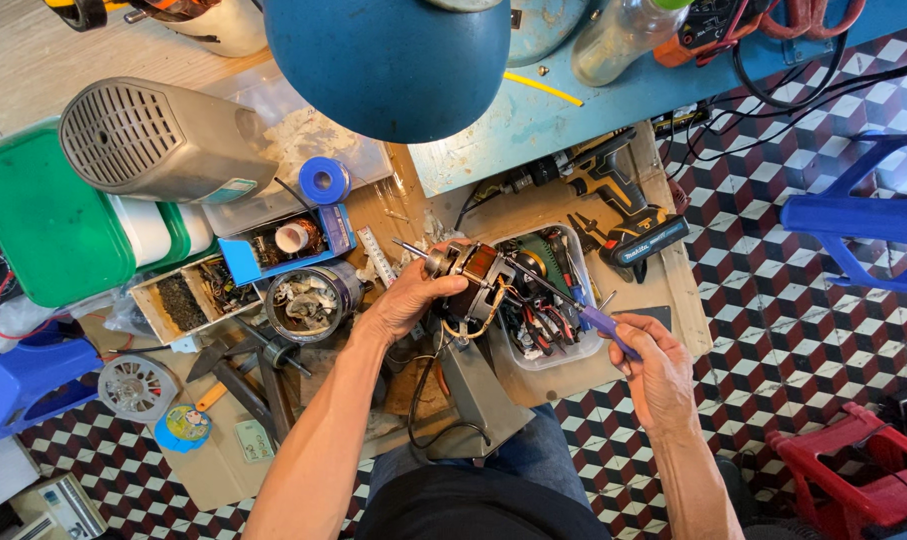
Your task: The person uses a hammer to tap a metal shaft, then measures it with a ruler. They then use a screwdriver to remove a screw from a motor housing, disassemble the motor, and inspect the internal components.
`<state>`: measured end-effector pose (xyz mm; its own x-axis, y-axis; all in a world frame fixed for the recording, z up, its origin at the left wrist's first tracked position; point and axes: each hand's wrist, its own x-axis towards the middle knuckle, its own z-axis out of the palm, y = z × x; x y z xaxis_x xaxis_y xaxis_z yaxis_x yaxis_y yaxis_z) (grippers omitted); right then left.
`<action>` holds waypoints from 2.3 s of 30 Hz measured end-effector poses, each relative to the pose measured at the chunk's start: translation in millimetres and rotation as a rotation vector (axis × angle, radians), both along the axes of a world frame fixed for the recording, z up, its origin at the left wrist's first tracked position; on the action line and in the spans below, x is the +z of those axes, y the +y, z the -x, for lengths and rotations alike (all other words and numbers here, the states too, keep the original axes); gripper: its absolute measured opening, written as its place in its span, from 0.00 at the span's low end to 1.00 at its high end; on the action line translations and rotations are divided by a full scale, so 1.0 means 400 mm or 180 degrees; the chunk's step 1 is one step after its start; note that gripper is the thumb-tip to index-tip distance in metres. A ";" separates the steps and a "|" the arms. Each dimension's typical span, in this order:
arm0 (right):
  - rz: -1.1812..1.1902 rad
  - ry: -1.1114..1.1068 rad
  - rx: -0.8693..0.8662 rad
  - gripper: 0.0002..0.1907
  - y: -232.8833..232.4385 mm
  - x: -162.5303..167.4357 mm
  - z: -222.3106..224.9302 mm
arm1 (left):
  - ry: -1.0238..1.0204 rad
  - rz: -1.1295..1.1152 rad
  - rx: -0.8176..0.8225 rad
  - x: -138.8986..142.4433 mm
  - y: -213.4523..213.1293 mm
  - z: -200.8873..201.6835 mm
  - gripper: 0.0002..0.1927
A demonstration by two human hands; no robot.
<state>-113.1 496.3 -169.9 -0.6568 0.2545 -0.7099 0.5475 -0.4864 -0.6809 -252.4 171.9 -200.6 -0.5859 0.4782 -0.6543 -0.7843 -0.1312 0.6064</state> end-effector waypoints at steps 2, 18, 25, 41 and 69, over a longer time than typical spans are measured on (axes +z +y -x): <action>-0.0023 -0.0039 -0.0001 0.11 0.000 0.000 0.001 | 0.0005 -0.0037 -0.0001 0.000 -0.001 0.001 0.45; -0.0133 0.0008 0.0683 0.13 0.016 0.024 0.031 | 0.0069 -0.0051 -0.0074 0.007 -0.001 0.000 0.45; -0.1595 -0.0839 0.3355 0.19 0.027 0.079 0.177 | 0.0095 -0.0047 -0.0122 0.008 0.003 0.003 0.45; -0.2697 0.0342 0.3262 0.15 -0.083 0.057 0.259 | 0.0276 0.0243 -0.0302 -0.001 -0.007 0.018 0.47; -0.2969 0.0722 0.2310 0.22 -0.201 0.071 0.235 | 0.0158 0.0119 -0.0065 -0.031 -0.016 0.010 0.49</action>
<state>-207.2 415.9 -141.5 -0.9457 0.1278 -0.2990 0.3118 0.6166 -0.7229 -256.4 165.5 -212.8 -0.6084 0.4661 -0.6424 -0.7555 -0.0920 0.6487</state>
